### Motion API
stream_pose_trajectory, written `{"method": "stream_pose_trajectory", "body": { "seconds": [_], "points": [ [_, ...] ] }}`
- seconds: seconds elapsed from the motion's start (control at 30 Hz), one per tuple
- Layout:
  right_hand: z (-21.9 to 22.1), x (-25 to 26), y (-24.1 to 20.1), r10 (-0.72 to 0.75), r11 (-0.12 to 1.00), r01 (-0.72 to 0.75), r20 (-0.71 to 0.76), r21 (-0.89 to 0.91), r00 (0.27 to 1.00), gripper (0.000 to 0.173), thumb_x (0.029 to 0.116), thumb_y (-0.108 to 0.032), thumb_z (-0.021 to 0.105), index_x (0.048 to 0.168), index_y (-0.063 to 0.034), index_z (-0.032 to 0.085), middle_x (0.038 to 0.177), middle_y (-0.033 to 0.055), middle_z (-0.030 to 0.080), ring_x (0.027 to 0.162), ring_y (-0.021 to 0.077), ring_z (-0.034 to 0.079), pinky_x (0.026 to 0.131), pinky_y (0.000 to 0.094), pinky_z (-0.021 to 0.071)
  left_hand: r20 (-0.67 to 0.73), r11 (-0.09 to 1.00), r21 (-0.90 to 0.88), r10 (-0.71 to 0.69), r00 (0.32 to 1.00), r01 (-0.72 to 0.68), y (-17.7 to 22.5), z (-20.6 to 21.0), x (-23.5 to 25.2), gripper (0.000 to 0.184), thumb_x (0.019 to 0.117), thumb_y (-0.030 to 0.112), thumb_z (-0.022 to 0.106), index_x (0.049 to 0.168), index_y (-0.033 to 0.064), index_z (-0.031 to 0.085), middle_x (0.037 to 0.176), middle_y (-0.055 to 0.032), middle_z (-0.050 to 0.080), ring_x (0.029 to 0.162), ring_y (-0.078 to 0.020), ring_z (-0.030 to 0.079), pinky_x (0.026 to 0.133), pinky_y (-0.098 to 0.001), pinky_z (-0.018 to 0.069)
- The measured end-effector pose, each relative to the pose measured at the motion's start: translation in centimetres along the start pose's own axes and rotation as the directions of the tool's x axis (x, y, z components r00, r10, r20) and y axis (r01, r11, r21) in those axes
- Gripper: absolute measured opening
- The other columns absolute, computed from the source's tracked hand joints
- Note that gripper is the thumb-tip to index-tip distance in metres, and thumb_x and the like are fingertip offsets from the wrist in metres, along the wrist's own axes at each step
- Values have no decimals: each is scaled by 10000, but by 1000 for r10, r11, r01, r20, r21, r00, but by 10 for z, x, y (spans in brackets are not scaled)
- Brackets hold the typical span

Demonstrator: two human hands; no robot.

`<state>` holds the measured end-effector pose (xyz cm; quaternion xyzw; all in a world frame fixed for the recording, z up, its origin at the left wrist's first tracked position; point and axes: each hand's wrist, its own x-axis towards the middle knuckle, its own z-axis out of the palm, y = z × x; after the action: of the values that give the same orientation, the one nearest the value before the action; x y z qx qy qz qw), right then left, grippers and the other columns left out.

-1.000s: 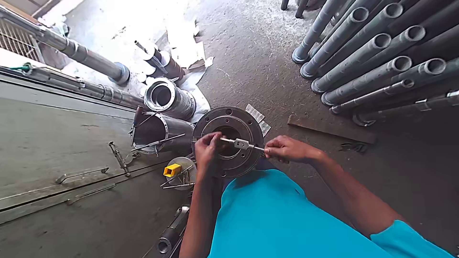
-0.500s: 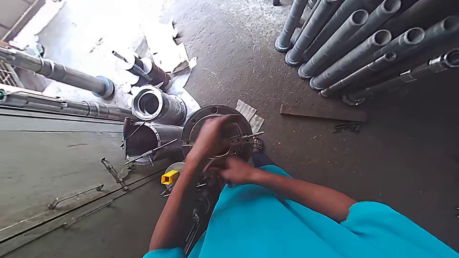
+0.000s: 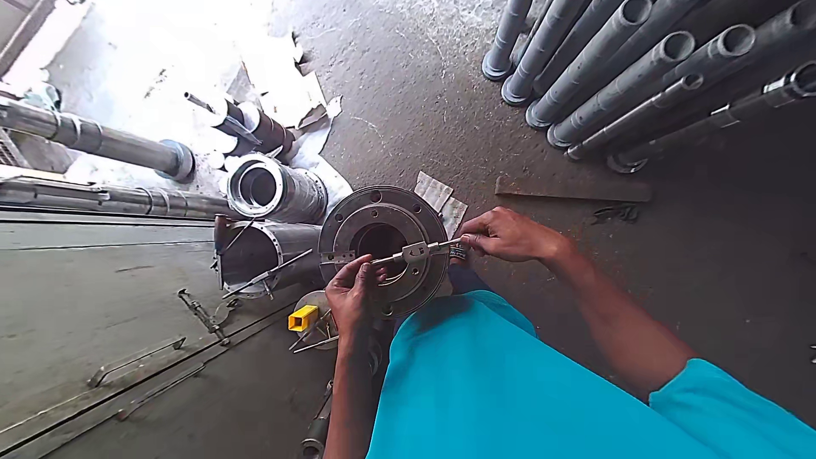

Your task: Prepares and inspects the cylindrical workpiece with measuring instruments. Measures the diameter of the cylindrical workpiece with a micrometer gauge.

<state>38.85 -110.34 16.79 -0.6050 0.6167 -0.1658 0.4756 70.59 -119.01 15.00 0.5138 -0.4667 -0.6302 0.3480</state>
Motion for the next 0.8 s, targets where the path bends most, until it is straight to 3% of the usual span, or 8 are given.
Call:
{"method": "stream_pose_trajectory", "body": {
  "seconds": [0.1,0.23,0.33,0.43,0.57,0.63,0.7,0.8],
  "points": [
    [20,-4,-5,4,985,-24,118,169,993,318,1058,-192,528,862,-65,744,673,25,688,588,138,640,622,396,547,102,993,98,51,993,-61,10,7,26,187,1013,41,609,1165,-33,690,980,-132,761,825,-223,757,760,-389,655],
    [89,3,-43,18,827,-222,369,517,929,349,1103,-211,446,1023,23,693,772,57,698,616,106,647,603,299,564,453,806,528,-3,892,-266,52,57,81,189,1008,131,636,1153,97,753,1002,-32,778,856,-129,745,802,-355,623],
    [144,31,-92,124,606,-254,226,753,966,370,1121,-241,403,1094,29,655,804,56,720,633,101,681,594,271,578,636,577,688,-187,749,-440,71,119,89,176,930,119,671,1046,178,790,920,40,782,846,-94,737,821,-428,608],
    [155,52,-117,203,445,-253,179,859,963,317,1130,-200,373,1056,17,591,757,52,725,595,91,701,549,244,586,785,541,574,-149,602,-615,67,120,71,261,950,92,616,1131,201,770,958,44,780,824,-98,735,785,-424,602],
    [112,28,-86,-11,808,-90,167,582,986,335,1101,-217,442,1113,-7,703,860,61,744,650,107,690,619,295,592,683,600,559,58,728,-573,51,40,46,315,1037,176,572,1344,171,644,1177,24,755,955,-93,734,831,-378,611],
    [81,18,-72,-143,920,225,-261,321,955,233,1032,-171,562,1012,-53,761,782,39,732,633,107,674,628,327,595,565,654,588,89,820,-476,31,-6,27,311,1032,256,572,1286,110,675,1138,2,753,971,-87,724,865,-360,615],
    [45,30,-54,-265,957,287,-545,-48,795,201,986,-200,610,1044,-103,776,868,52,718,725,167,672,663,391,582,498,767,535,52,866,-354,12,-38,-2,343,1009,264,617,1262,44,687,1054,-39,760,901,-109,728,814,-338,621],
    [4,54,-26,-259,933,135,-360,-335,896,299,1024,-379,545,1057,-174,760,1026,72,692,964,278,662,795,496,552,351,920,346,56,935,-185,-5,-35,-39,280,974,60,641,1228,-51,685,990,-117,768,835,-195,752,780,-355,653]
  ]
}}
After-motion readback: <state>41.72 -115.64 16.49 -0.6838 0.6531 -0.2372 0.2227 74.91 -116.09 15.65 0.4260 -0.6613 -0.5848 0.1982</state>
